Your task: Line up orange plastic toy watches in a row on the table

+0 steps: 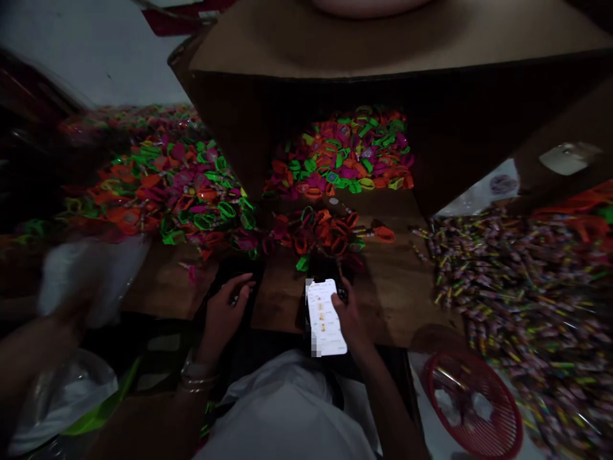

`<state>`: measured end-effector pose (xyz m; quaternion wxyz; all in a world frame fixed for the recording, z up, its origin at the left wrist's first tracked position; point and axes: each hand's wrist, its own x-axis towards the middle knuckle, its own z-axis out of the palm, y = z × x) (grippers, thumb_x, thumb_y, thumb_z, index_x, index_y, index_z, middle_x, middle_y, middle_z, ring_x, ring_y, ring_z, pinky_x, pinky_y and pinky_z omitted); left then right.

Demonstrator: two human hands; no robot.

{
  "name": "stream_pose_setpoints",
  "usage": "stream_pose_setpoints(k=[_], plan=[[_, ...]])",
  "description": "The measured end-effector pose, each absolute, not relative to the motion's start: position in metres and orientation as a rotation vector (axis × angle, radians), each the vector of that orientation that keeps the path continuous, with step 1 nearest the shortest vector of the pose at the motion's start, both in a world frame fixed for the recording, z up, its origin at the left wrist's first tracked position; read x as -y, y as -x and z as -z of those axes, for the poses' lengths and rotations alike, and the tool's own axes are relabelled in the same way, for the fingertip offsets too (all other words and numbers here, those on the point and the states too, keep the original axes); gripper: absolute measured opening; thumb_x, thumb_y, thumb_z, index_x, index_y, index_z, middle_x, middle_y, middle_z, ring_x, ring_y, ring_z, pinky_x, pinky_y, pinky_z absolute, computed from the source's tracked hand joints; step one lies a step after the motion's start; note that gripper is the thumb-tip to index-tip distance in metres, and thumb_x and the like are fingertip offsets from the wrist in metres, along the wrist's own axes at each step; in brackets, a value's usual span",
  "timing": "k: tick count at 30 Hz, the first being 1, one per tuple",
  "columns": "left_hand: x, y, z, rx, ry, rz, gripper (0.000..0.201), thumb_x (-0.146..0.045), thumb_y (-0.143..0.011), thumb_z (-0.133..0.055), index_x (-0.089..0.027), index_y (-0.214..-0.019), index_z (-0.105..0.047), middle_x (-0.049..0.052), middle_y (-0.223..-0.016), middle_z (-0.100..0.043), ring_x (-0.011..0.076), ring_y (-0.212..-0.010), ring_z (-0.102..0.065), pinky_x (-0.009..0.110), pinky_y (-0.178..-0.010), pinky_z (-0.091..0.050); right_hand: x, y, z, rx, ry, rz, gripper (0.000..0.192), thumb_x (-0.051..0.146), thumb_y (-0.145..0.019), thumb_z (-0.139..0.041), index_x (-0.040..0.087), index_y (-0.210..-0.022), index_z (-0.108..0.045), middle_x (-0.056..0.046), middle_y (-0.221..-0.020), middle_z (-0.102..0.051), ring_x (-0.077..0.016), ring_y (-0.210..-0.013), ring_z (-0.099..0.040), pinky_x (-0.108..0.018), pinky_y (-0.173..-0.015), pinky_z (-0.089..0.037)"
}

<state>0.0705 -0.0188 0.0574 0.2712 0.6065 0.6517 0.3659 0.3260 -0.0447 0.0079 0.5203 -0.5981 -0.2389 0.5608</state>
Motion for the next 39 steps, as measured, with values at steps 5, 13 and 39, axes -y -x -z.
stream_pose_setpoints(k=[5,13,39], plan=[[0.016,-0.078,-0.065,-1.687,-1.551,-1.051,0.034,-0.035,-0.088,-0.049,-0.016,-0.112,-0.065,0.011,-0.1,-0.075,0.0198,-0.087,-0.072,0.034,-0.082,-0.057,0.034,-0.273,-0.018,0.579,1.376,-1.522,0.077,0.05,-0.072,-0.073,0.029,-0.14,-0.045,-0.003,-0.1,-0.073,-0.022,-0.075,-0.069,-0.035,-0.063,-0.056],[0.043,-0.042,-0.053,-1.872,-1.357,-1.159,0.034,-0.038,-0.086,-0.051,-0.016,-0.109,-0.064,0.01,-0.097,-0.075,0.0188,-0.084,-0.072,0.032,-0.079,-0.059,0.018,-0.238,-0.015,0.831,1.323,-1.489,0.091,0.056,-0.074,-0.071,0.028,-0.15,-0.03,-0.009,-0.157,-0.034,-0.0244,-0.145,-0.033,-0.046,-0.118,-0.026],[0.052,-0.006,-0.053,-2.092,-1.494,-1.154,0.032,-0.032,-0.086,-0.045,-0.016,-0.106,-0.065,0.009,-0.095,-0.077,0.02,-0.084,-0.074,0.034,-0.079,-0.059,0.02,-0.287,0.025,0.985,1.563,-1.482,0.094,0.062,-0.076,-0.064,0.027,-0.154,-0.023,-0.012,-0.136,-0.059,-0.0289,-0.118,-0.062,-0.045,-0.093,-0.054]])
